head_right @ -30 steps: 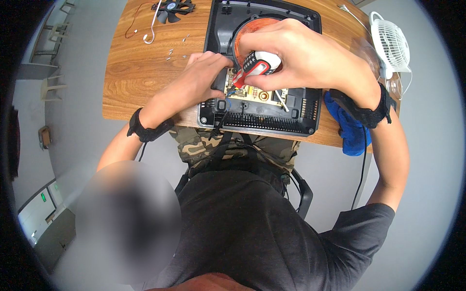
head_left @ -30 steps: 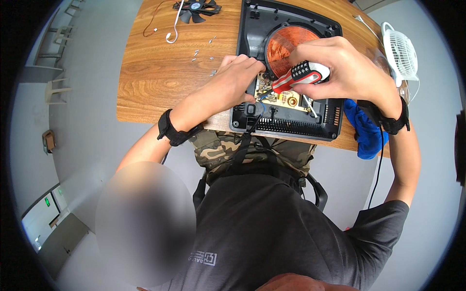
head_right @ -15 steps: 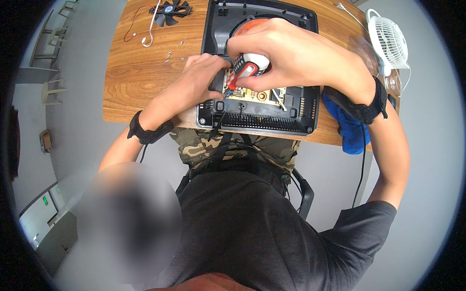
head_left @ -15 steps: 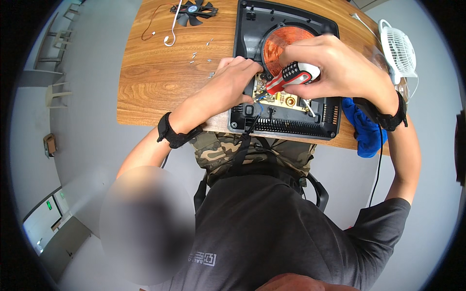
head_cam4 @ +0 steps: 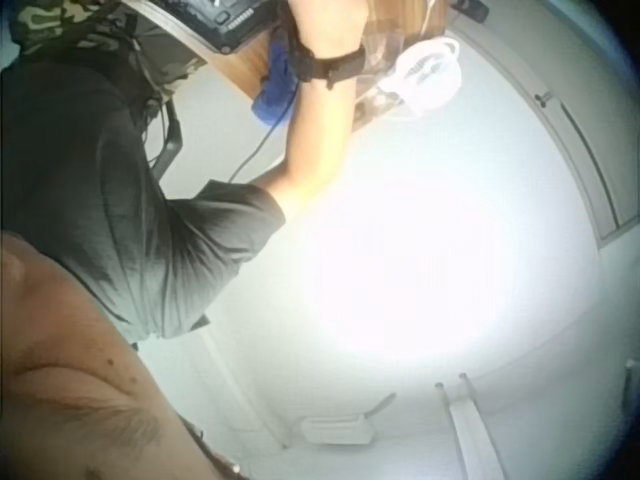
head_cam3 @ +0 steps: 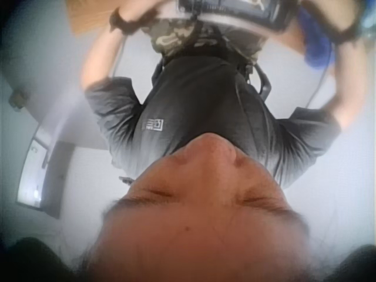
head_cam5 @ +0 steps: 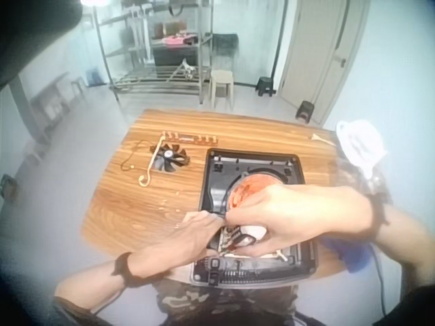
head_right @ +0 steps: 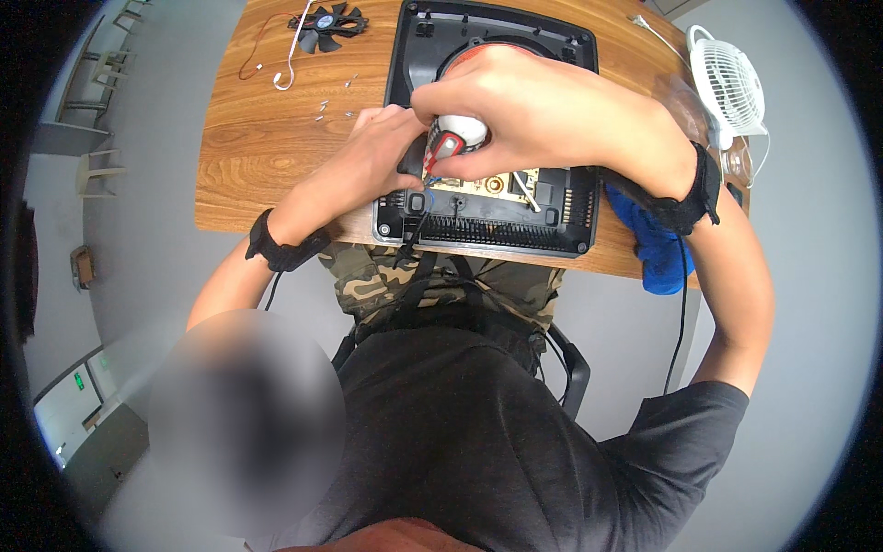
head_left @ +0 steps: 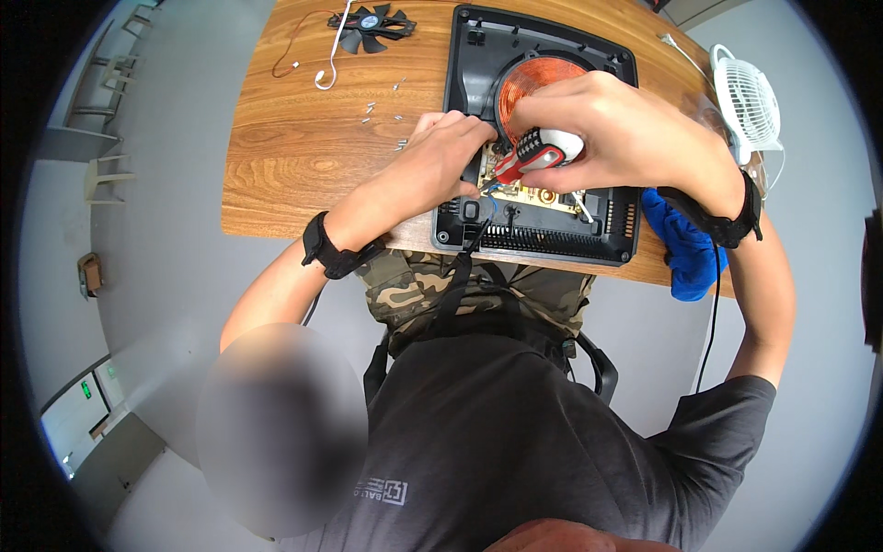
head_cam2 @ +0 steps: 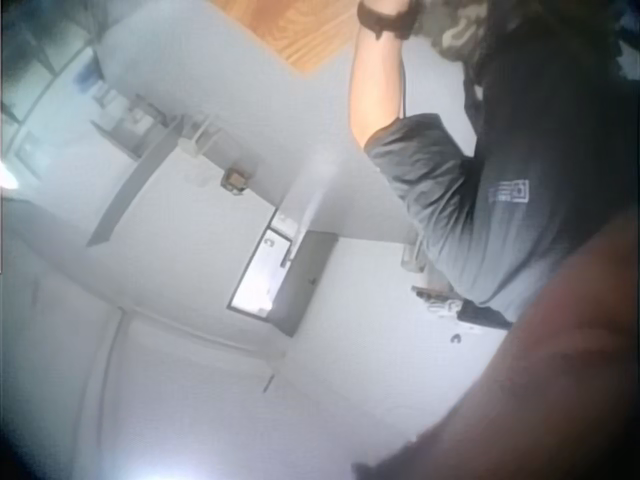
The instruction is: The person wipes the interior and exterior of a black plastic device housing with a blue cloth, then places a copper-colored fan and a circuit board inside. They use a screwdriver to fasten the components into the housing.
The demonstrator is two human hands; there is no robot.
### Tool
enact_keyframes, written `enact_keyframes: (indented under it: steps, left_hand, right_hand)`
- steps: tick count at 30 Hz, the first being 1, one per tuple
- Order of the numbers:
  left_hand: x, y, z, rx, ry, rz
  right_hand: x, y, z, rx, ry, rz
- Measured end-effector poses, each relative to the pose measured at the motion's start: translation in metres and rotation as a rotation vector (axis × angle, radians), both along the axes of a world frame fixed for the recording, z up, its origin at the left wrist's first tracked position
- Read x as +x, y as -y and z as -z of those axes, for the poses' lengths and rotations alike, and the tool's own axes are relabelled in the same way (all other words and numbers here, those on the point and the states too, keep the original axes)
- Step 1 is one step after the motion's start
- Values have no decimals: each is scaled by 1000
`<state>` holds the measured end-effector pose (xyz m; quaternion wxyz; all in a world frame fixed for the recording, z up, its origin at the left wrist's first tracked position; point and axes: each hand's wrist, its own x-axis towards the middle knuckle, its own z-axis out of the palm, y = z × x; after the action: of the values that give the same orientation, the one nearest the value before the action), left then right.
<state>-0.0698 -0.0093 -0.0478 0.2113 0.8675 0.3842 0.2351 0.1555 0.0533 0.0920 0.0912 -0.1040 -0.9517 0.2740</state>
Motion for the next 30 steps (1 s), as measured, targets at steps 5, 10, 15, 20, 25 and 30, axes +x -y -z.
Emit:
enact_keyframes:
  steps: [5,10,15,20,25,30]
  left_hand:
    - [-1,1,-1,-16,-20,-7]
    - [-1,2,-8,-45,-42,4]
    - [-1,1,-4,-46,-99,2]
    - [0,2,-8,-36,-56,10]
    - [0,3,-8,-34,-73,7]
    - [-1,2,-7,15,-20,41]
  right_hand:
    - [-11,8,-7,69,75,32]
    - [-19,18,-15,100,220,151]
    - [-21,22,-33,145,342,223]
    - [-13,26,-21,195,177,96]
    - [-21,29,-21,264,351,206]
    - [-30,36,-32,400,476,289]
